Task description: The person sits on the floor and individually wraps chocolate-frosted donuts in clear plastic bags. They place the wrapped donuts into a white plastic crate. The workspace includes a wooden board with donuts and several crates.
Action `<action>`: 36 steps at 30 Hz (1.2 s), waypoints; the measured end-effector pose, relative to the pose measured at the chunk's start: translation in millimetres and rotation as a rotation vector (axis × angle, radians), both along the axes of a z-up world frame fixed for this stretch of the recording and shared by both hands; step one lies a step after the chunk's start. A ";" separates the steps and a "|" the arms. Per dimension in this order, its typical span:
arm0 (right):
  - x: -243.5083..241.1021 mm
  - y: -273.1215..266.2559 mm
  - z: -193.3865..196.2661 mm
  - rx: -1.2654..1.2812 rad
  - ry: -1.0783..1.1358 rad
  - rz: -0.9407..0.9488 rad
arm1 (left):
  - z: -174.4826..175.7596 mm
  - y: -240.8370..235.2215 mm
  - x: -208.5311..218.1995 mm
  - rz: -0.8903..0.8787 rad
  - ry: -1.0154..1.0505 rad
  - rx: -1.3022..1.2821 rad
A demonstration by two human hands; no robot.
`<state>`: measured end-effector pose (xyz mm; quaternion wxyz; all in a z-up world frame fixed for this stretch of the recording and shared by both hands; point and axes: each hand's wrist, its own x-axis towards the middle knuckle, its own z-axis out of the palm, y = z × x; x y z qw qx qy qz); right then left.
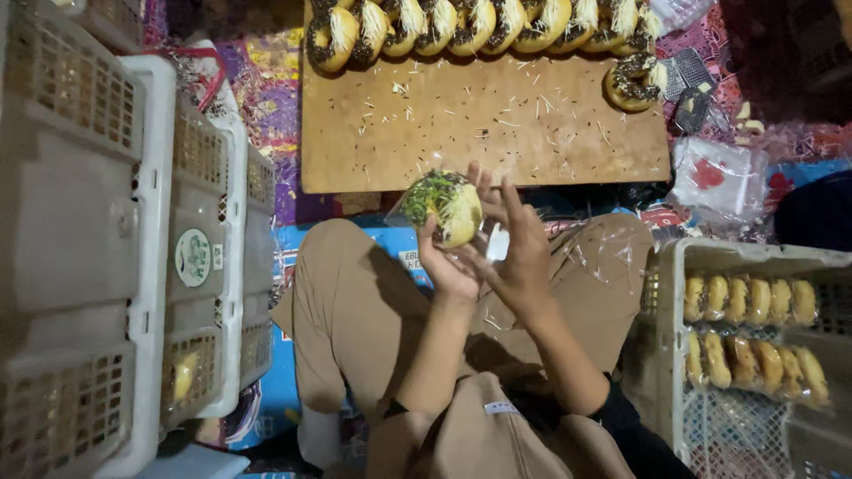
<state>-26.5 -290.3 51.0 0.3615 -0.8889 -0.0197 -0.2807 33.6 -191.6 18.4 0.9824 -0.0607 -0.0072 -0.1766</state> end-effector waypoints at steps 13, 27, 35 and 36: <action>-8.3 -44.5 37.8 0.129 0.567 0.622 | -44.8 53.5 -37.4 0.421 -0.643 1.447; -0.4 -23.8 62.6 -0.055 -0.235 0.528 | 101.4 90.7 -38.4 0.854 -1.150 1.832; 18.3 -65.5 -63.5 -0.588 0.154 0.158 | 127.9 148.1 -45.6 0.914 -1.366 2.077; 30.5 -84.8 -74.4 -0.676 0.554 -0.048 | 127.8 156.9 -47.8 0.948 -1.342 2.157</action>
